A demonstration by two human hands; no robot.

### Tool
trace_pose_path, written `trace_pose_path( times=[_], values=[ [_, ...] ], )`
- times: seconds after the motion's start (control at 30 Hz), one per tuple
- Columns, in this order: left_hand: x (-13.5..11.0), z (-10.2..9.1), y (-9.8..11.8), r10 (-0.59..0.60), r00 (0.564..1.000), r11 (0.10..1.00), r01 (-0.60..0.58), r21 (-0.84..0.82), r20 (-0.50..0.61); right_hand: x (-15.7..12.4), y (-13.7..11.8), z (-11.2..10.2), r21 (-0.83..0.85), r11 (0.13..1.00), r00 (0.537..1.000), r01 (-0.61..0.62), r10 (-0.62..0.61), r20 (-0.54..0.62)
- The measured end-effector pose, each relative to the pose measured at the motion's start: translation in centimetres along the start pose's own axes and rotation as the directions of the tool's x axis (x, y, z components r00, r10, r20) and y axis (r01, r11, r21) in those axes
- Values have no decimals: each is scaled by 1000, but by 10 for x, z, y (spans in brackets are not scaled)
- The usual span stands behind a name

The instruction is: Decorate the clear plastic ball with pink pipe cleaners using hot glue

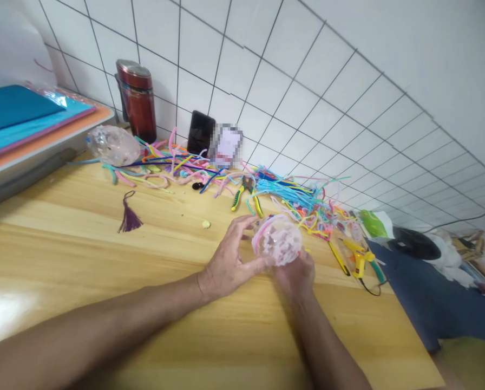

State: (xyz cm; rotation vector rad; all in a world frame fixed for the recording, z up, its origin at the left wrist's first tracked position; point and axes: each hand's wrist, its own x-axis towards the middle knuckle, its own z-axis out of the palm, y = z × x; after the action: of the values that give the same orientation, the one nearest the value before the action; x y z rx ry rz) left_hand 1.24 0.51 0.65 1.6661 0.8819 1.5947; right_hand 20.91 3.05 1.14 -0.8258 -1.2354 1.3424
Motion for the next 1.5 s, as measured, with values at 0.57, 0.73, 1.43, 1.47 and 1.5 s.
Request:
trace_pose_path(
  times=[0.57, 0.73, 1.43, 1.47, 1.5],
  values=[
    [11, -4, 19, -326, 944, 918, 329, -220, 52, 7, -6, 2, 138, 989, 997, -58, 64, -37],
    [15, -4, 19, -381, 918, 859, 397, -323, 115, 8, -6, 1, 124, 990, 997, -71, 69, 20],
    [23, -7, 15, -522, 824, 768, 566, -299, 218, 13, 1, -20, -100, 995, 1000, 6, -7, -6],
    [24, -7, 14, -530, 815, 757, 579, -303, 233, 14, 2, -22, -109, 994, 1000, 9, -10, -8],
    [24, -7, 12, -538, 807, 746, 591, -307, 244, 14, 2, -23, -115, 993, 1000, 10, -10, -5]
  ],
)
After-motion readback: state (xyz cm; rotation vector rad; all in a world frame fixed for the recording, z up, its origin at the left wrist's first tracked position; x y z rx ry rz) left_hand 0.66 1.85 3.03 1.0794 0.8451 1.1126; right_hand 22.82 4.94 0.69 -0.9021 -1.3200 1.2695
